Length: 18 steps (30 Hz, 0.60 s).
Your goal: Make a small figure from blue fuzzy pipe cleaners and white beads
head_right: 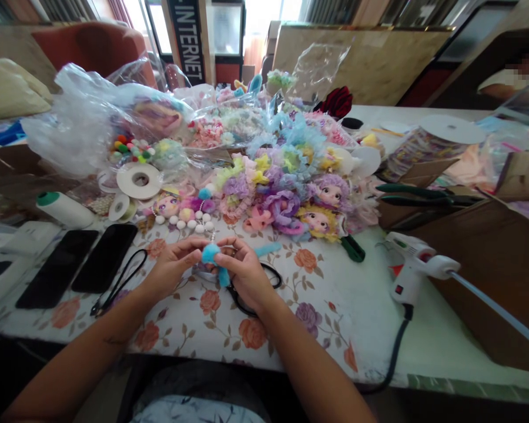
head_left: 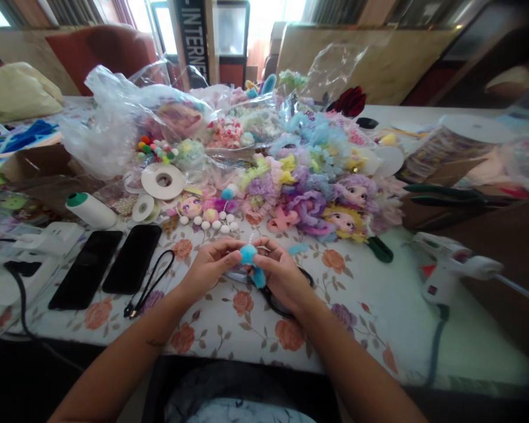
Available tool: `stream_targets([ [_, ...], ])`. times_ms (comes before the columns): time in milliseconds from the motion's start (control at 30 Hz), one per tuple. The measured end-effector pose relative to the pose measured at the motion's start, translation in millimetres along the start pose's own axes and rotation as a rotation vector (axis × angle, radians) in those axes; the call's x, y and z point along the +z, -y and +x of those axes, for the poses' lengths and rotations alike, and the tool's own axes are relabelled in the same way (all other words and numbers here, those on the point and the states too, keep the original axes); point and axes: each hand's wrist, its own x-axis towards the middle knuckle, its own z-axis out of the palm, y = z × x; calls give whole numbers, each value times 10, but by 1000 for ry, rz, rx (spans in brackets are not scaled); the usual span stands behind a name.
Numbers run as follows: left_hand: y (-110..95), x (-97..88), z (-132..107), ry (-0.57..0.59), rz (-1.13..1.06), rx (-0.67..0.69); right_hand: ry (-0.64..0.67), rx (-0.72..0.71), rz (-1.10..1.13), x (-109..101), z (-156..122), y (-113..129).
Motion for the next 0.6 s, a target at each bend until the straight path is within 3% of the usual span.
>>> stream_targets([
  [200,43,-26,0,121,-116,-113,39,-9,-67,-28,-4,-40],
  [333,71,-46,10,141,-198,-226,58,-33,-101,-33,-7,-59],
  [433,75,-41,14,99,-197,-235,57,-31,-112,-28,-8,-55],
  [600,45,-26,9,-102,-78,-59,-11,-106,-171,-11,-10,-23],
])
